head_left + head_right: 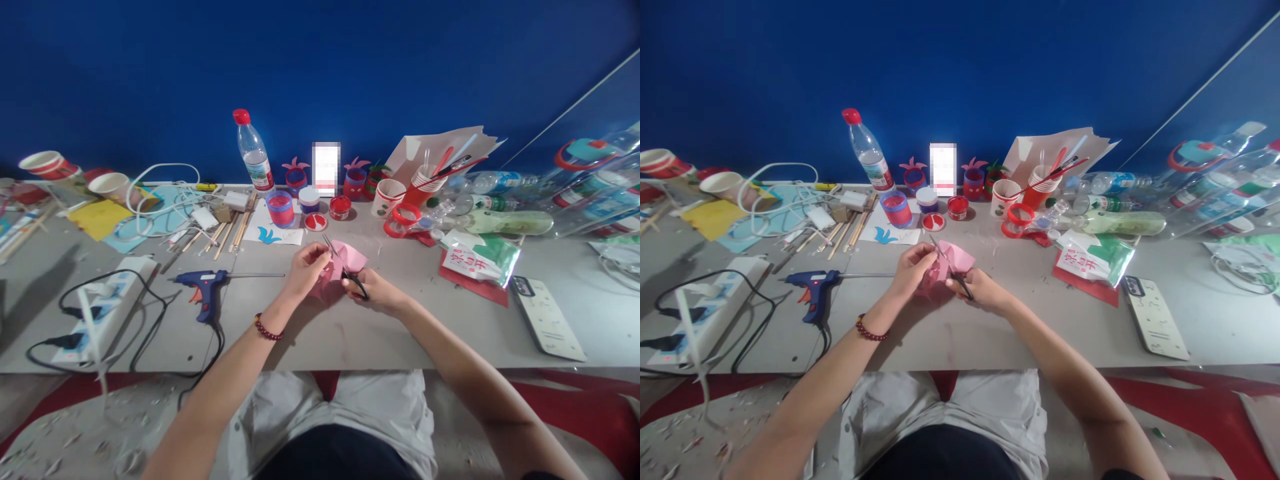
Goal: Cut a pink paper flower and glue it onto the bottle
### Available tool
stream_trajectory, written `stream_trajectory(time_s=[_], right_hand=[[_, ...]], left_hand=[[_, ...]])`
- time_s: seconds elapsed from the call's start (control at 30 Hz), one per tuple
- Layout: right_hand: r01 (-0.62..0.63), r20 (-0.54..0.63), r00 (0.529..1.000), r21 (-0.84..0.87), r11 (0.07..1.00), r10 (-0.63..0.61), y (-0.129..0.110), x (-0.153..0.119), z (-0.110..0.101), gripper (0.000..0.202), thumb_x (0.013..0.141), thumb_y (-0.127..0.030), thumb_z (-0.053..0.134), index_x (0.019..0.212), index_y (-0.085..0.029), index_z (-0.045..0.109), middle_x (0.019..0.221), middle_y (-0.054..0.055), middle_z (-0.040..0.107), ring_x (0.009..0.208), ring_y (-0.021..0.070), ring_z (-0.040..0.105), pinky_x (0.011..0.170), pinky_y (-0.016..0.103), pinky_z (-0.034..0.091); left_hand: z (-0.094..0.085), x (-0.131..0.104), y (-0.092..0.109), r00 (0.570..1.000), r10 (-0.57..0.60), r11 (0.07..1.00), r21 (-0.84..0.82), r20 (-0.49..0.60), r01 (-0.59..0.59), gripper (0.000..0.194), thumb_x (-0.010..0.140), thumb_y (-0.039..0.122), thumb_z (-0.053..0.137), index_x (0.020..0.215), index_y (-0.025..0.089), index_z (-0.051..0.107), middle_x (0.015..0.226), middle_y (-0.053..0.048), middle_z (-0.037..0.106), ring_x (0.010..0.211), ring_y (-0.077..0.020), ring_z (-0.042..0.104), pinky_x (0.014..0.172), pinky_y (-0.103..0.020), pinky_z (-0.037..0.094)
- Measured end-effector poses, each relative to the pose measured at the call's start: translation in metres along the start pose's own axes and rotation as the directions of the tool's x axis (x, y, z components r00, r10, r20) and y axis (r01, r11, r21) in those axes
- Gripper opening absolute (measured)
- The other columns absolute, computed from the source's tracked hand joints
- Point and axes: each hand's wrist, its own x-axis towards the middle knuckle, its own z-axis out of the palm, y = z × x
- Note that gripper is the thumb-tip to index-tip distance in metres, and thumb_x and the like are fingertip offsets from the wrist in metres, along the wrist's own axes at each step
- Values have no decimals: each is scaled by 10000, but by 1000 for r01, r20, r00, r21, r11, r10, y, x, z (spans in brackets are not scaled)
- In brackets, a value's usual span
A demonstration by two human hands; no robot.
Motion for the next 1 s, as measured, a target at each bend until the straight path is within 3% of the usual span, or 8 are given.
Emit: stream_trajectory(time_s=[0.27,0.83,1.0], right_hand=[[13,0,1000,-19,1000,-13,-3,-1,2,477,750,-519,713,557,-189,428,448,-71,389,375,35,293,364,200,188],[2,-25,1000,-68,998,-4,1,-1,-1,476,778,-508,690,559,-189,413,451,-73,361,397,37,264,383,205,171],[27,-1,1000,-10,1000,-27,-1,-1,1,453,762,-482,705,571,-194,412,465,-72,378,390,36,276,372,204,178]], left_hand=[[1,0,4,999,36,999,4,16,-36,193,701,343,700,698,170,614,656,23,587,565,-80,514,545,-203,433],[-1,0,2,999,41,999,31,14,-41,205,723,351,712,718,166,625,669,10,601,577,-89,525,523,-200,425],[0,0,4,999,33,999,15,41,-33,207,714,353,710,704,172,611,639,23,577,552,-84,511,517,-207,416]])
